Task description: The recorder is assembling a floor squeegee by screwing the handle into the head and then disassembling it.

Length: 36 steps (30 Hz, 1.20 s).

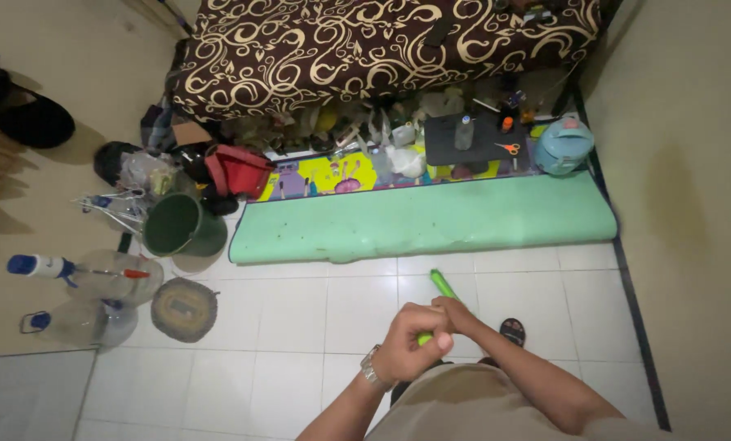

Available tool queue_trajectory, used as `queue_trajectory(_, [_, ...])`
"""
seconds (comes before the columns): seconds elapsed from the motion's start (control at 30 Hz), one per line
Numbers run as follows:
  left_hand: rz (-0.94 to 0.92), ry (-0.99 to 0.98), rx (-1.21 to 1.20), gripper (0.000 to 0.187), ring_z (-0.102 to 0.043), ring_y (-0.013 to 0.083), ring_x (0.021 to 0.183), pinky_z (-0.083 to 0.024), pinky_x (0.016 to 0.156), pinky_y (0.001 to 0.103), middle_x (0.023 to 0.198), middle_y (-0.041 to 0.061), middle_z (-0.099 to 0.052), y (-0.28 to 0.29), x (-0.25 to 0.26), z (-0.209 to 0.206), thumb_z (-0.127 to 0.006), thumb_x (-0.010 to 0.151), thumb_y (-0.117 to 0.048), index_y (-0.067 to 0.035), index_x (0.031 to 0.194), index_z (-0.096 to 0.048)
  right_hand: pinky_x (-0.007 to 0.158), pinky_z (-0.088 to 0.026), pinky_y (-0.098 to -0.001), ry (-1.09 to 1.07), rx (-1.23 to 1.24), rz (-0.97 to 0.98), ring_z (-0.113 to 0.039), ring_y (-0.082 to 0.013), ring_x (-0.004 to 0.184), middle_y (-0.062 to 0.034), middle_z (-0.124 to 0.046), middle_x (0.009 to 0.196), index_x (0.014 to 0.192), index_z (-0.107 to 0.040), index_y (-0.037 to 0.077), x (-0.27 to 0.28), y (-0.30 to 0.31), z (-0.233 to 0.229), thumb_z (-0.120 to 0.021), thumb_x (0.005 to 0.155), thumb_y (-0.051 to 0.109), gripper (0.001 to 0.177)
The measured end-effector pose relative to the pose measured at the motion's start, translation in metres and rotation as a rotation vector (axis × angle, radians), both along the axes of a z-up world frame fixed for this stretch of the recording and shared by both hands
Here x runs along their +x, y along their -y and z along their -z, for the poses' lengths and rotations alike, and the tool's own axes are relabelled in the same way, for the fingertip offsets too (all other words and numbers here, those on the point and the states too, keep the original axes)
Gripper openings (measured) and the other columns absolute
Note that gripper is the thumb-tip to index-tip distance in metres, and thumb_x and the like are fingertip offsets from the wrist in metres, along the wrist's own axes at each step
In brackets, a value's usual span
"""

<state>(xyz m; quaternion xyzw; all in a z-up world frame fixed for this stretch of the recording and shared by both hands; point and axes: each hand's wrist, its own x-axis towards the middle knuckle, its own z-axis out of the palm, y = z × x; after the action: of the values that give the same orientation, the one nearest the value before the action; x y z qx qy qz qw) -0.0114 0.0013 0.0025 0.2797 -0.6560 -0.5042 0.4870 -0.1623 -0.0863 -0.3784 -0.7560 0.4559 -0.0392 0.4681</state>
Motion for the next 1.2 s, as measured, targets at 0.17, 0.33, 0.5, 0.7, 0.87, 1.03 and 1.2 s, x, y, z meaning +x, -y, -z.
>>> queue_trajectory(0.17, [0.127, -0.003, -0.019, 0.037, -0.05, 0.0235, 0.067, -0.041, 0.072, 0.037, 0.07, 0.007, -0.05, -0.008, 0.0, 0.015, -0.063, 0.101, -0.025, -0.004, 0.075, -0.047, 0.072, -0.053, -0.0388, 0.353, 0.025, 0.122, -0.064, -0.0184, 0.08, -0.0085, -0.07, 0.085, 0.089, -0.067, 0.007, -0.041, -0.005, 0.051, -0.073, 0.084, 0.031, 0.025])
queue_trajectory(0.33, [0.209, -0.017, -0.045, 0.038, -0.053, 0.0256, 0.072, -0.043, 0.074, 0.037, 0.075, 0.007, -0.053, -0.001, -0.015, 0.014, -0.064, 0.1, -0.028, -0.003, 0.076, -0.047, 0.076, -0.054, -0.042, 0.489, 0.34, 0.433, -0.065, -0.0228, 0.082, -0.0127, -0.072, 0.089, 0.088, -0.068, 0.003, -0.09, 0.011, 0.075, -0.064, 0.094, 0.028, 0.025])
queue_trajectory(0.5, [0.361, -0.049, -0.017, 0.056, -0.047, 0.0242, 0.069, -0.042, 0.074, 0.037, 0.07, 0.005, -0.048, 0.022, -0.048, 0.019, -0.056, 0.104, -0.05, -0.005, 0.072, -0.044, 0.074, -0.05, -0.0489, 0.095, -0.238, 0.344, -0.064, -0.0413, 0.082, -0.0209, -0.064, 0.084, 0.081, -0.065, 0.003, -0.164, 0.03, 0.025, -0.064, 0.094, 0.031, 0.031])
queue_trajectory(0.7, [0.33, -0.068, 0.023, 0.065, -0.045, 0.0217, 0.068, -0.043, 0.074, 0.035, 0.07, 0.005, -0.047, 0.056, -0.113, 0.047, -0.051, 0.105, -0.06, -0.005, 0.073, -0.042, 0.073, -0.05, -0.0503, 0.041, -0.374, 0.364, -0.062, -0.0436, 0.081, -0.0203, -0.062, 0.083, 0.077, -0.063, 0.004, -0.259, 0.059, 0.037, -0.062, 0.094, 0.028, 0.029])
queue_trajectory(0.87, [0.321, -0.064, 0.109, 0.07, -0.045, 0.0167, 0.065, -0.041, 0.067, 0.032, 0.068, 0.002, -0.047, 0.088, -0.174, 0.094, -0.051, 0.102, -0.069, -0.007, 0.071, -0.041, 0.073, -0.049, -0.0508, 0.002, -0.428, 0.347, -0.062, -0.0433, 0.082, -0.0209, -0.062, 0.079, 0.076, -0.061, 0.004, -0.317, 0.076, 0.073, -0.064, 0.092, 0.026, 0.027])
queue_trajectory(1.03, [0.322, -0.063, 0.172, 0.07, -0.044, 0.0146, 0.066, -0.041, 0.065, 0.033, 0.07, 0.001, -0.047, 0.116, -0.229, 0.094, -0.054, 0.103, -0.068, -0.006, 0.074, -0.042, 0.072, -0.05, -0.0497, 0.066, -0.381, 0.402, -0.062, -0.0425, 0.08, -0.0193, -0.063, 0.077, 0.074, -0.061, 0.005, -0.355, 0.085, 0.101, -0.064, 0.09, 0.023, 0.024])
queue_trajectory(1.2, [0.338, 0.046, 0.148, 0.072, -0.046, 0.0136, 0.063, -0.041, 0.063, 0.032, 0.07, 0.002, -0.049, 0.136, -0.259, 0.068, -0.05, 0.104, -0.07, -0.005, 0.073, -0.045, 0.069, -0.047, -0.0509, 0.103, -0.364, 0.44, -0.059, -0.0426, 0.076, -0.0197, -0.059, 0.074, 0.073, -0.059, 0.005, -0.36, 0.084, 0.078, -0.063, 0.093, 0.024, 0.028])
